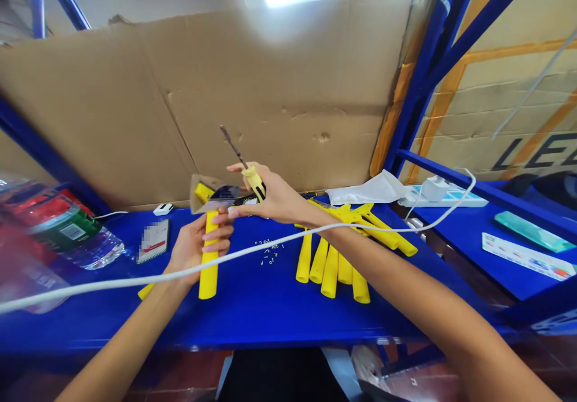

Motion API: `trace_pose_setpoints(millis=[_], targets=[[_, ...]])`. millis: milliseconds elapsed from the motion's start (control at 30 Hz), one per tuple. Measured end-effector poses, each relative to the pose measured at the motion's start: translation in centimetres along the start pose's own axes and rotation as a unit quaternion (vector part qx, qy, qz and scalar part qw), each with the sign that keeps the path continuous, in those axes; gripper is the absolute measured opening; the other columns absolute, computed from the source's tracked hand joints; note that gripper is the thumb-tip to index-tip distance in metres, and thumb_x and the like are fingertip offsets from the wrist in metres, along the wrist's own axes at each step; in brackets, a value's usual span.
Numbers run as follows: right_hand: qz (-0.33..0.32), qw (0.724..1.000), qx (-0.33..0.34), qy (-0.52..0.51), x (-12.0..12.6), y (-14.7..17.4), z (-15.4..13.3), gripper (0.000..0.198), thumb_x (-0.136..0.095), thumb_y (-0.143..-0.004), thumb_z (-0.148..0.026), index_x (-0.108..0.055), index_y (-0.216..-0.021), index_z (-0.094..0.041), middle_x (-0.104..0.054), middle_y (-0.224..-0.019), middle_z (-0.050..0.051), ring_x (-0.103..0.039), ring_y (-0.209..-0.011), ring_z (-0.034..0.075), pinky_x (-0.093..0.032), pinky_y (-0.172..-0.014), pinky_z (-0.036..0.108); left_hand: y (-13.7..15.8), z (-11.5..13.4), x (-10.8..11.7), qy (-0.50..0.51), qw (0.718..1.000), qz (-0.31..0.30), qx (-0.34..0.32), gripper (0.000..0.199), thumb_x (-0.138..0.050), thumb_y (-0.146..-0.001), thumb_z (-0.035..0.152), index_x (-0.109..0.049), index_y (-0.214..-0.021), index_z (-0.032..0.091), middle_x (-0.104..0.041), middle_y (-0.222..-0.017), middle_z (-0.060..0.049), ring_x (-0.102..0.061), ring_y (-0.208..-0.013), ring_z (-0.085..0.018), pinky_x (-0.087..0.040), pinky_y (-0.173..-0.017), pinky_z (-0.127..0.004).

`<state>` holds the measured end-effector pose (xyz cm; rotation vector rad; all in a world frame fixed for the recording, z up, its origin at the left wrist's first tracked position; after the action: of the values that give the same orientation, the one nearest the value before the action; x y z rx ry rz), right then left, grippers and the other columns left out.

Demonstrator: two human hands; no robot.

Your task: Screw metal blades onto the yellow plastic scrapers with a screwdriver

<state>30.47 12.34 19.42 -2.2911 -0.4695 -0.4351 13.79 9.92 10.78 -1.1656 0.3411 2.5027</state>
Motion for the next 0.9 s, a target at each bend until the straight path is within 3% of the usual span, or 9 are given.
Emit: trace_pose_setpoints(millis=[100,233,300,400,533,700,833,900], targets=[[-0.089,0.996,0.027,-0.003,-0.8,-2.0,-0.2,0.05,-0.087,-0.084,-0.038,-0.073,-0.129,-0.024,-0.075,-0.121,0.005,-0.067,-0.114,0.025,-0.052,-0.101,0.041,0.4,-0.9,-0.4,0.027,0.993,-0.082,0.076,0.009,-0.064,-0.093,0.013,-0.057,-0.088,0.018,-0.048,-0.068,0.006,-0.032,-0.034,-0.001,-0.026,-0.03,-0.011],[-0.122,0.992,0.007,-0.04,-1.5,-4.4,0.2,0.027,-0.086,-0.084,-0.038,-0.072,-0.096,-0.02,-0.078,-0.103,0.004,-0.069,-0.094,0.02,-0.054,-0.085,0.036,0.9,-1.5,-0.4,-0.045,0.986,-0.127,0.101,0.015,-0.061,-0.098,0.022,-0.06,-0.084,0.018,-0.045,-0.063,0.006,-0.028,-0.031,-0.003,-0.028,-0.028,-0.013],[-0.123,0.989,-0.011,-0.079,-1.7,-5.2,0.2,0.029,-0.087,-0.081,-0.032,-0.061,-0.083,-0.021,-0.078,-0.098,0.005,-0.07,-0.088,0.019,-0.054,-0.08,0.035,1.1,-1.0,0.2,-0.11,0.983,-0.112,0.094,0.015,-0.062,-0.098,0.026,-0.066,-0.087,0.016,-0.051,-0.064,0.003,-0.041,-0.035,-0.007,-0.036,-0.032,-0.016],[-0.142,0.981,-0.027,-0.13,-2.2,-5.5,0.0,0.039,-0.085,-0.08,-0.025,-0.046,-0.077,-0.024,-0.081,-0.096,0.008,-0.074,-0.093,0.022,-0.057,-0.079,0.035,1.3,0.7,1.8,-0.207,0.975,-0.045,0.072,0.02,-0.068,-0.093,0.031,-0.075,-0.094,0.012,-0.068,-0.074,-0.008,-0.064,-0.053,-0.017,-0.055,-0.044,-0.025],[-0.094,0.988,-0.013,-0.118,-2.1,-5.4,0.1,0.038,-0.082,-0.08,-0.026,-0.045,-0.078,-0.024,-0.079,-0.094,0.007,-0.074,-0.092,0.023,-0.055,-0.07,0.033,1.8,4.9,4.4,-0.303,0.949,0.066,-0.047,0.026,-0.075,-0.091,0.037,-0.079,-0.097,0.012,-0.08,-0.091,-0.016,-0.078,-0.082,-0.03,-0.067,-0.077,-0.042],[-0.011,0.995,-0.02,-0.099,-0.6,-5.1,0.1,0.039,-0.078,-0.082,-0.028,-0.04,-0.076,-0.024,-0.079,-0.098,0.007,-0.07,-0.087,0.019,-0.054,-0.068,0.031,4.0,10.5,8.4,-0.424,0.869,0.185,-0.179,0.042,-0.081,-0.088,0.054,-0.081,-0.096,0.013,-0.084,-0.1,-0.018,-0.08,-0.099,-0.033,-0.062,-0.097,-0.041],[0.001,0.99,-0.03,-0.141,0.2,-4.8,0.4,0.037,-0.077,-0.083,-0.026,-0.04,-0.08,-0.024,-0.078,-0.1,0.007,-0.07,-0.087,0.018,-0.054,-0.064,0.029,5.3,15.8,12.9,-0.493,0.796,0.251,-0.247,0.03,-0.077,-0.094,0.048,-0.078,-0.105,0.02,-0.085,-0.103,-0.005,-0.076,-0.105,-0.026,-0.056,-0.107,-0.036],[0.001,0.986,-0.048,-0.162,-0.4,-4.5,1.5,0.037,-0.078,-0.082,-0.024,-0.041,-0.08,-0.024,-0.078,-0.098,0.007,-0.07,-0.088,0.019,-0.054,-0.064,0.029,5.4,18.2,15.3,-0.559,0.734,0.303,-0.238,0.021,-0.076,-0.094,0.041,-0.075,-0.107,0.024,-0.084,-0.104,0.001,-0.073,-0.112,-0.024,-0.054,-0.105,-0.032]])
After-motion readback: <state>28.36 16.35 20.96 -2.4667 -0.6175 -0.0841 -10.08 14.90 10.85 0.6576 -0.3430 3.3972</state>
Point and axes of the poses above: each hand's wrist, its own y-axis away from the middle knuckle, its own x-axis out of the back of the hand, z = x × y, the point moved 6 cm from there along -y, towards the middle knuckle
